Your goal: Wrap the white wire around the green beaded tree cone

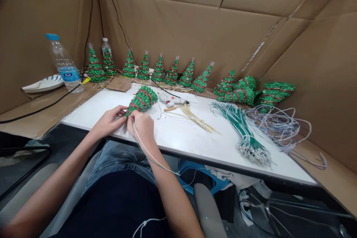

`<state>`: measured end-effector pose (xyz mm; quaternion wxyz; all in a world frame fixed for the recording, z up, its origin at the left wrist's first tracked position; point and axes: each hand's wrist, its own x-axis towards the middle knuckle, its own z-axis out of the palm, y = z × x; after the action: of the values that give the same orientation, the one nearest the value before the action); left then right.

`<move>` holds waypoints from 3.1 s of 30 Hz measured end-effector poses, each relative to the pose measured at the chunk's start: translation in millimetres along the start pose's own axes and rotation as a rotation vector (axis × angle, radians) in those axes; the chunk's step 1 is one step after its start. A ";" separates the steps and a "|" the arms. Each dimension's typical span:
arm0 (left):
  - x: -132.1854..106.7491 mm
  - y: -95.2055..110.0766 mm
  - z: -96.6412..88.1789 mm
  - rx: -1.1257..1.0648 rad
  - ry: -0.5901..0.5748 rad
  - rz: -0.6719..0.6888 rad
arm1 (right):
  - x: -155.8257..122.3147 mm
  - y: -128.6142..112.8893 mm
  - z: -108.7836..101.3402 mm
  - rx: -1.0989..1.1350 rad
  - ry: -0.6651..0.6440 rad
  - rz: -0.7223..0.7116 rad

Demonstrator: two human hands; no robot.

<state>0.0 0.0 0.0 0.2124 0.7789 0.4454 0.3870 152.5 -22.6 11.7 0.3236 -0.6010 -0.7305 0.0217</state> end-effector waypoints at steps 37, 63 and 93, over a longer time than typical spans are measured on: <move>-0.7 4.6 0.4 0.058 0.020 -0.001 | -3.4 -3.2 -2.9 -0.038 -0.025 0.035; -1.1 5.2 0.2 0.078 0.020 0.008 | -4.2 -1.8 -3.1 -0.058 -0.025 0.012; -2.0 6.5 0.3 0.114 0.032 0.017 | -5.0 -0.9 -1.6 -0.100 -0.035 -0.034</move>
<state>3.1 -5.0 3.3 0.1573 0.7872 0.4636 0.3751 152.8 -27.9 11.1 0.2807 -0.6032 -0.7464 -0.0097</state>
